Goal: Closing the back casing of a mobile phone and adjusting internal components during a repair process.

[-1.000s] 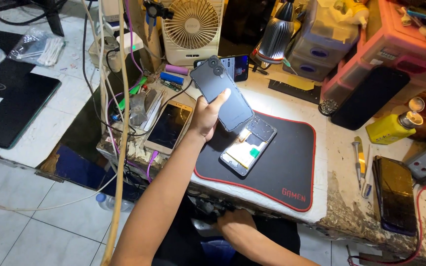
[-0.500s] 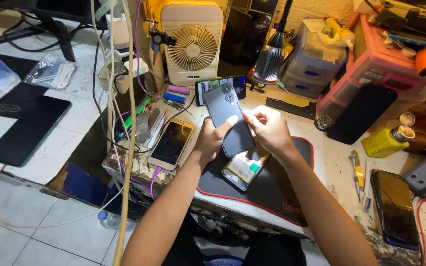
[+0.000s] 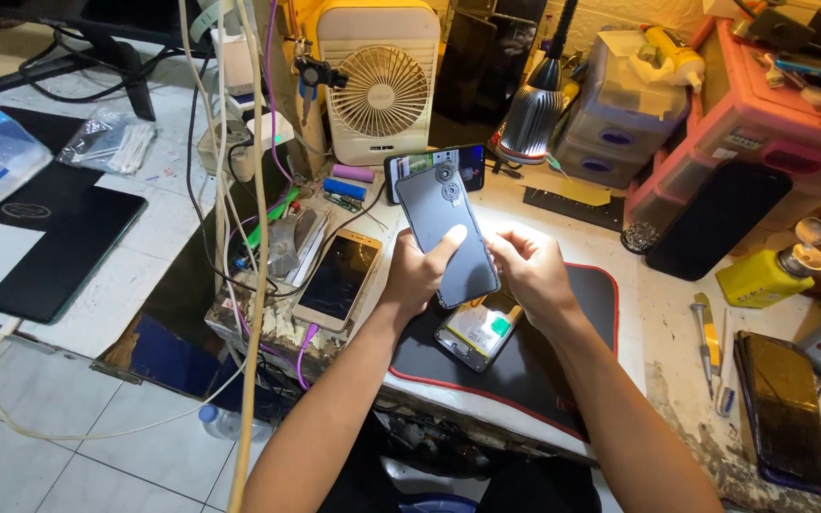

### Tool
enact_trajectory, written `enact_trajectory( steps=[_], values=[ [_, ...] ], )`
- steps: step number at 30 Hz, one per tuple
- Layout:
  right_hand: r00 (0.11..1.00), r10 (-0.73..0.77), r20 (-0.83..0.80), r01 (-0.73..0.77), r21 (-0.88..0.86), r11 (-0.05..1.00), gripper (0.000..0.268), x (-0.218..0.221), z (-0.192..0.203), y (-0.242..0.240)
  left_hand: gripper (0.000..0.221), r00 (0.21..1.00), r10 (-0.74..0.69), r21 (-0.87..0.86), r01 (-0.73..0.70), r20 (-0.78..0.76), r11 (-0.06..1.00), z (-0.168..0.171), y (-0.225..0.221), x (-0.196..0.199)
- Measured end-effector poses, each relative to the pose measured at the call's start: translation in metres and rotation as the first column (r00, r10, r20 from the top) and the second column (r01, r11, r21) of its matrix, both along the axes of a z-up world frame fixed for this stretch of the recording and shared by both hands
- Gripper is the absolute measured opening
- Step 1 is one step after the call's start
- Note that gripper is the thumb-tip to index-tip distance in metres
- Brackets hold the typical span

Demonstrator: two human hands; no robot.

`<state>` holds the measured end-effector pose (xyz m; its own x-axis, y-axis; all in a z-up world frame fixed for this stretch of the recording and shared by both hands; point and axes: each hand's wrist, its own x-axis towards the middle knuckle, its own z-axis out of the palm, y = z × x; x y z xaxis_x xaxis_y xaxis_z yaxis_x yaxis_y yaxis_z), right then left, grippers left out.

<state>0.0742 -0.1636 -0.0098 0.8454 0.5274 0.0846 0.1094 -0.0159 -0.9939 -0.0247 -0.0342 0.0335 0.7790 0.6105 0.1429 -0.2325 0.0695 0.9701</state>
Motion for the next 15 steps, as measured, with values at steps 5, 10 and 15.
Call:
enact_trajectory(
  steps=[5,10,15],
  values=[
    [0.996,-0.030,-0.082,0.036,0.082,0.996,0.013,-0.010,0.011,0.010,0.031,1.000,-0.003,-0.022,0.003,0.012,1.000,0.009,-0.006,-0.005],
    [0.987,-0.042,-0.158,0.066,0.148,0.987,0.007,-0.015,0.010,0.015,0.027,1.000,-0.009,-0.109,0.009,-0.002,0.994,0.022,-0.011,-0.011],
    [0.978,-0.176,-0.110,0.185,0.069,0.980,0.014,-0.002,-0.011,0.014,0.035,0.998,0.042,-0.041,-0.044,-0.044,0.998,-0.024,-0.012,0.015]
  ],
)
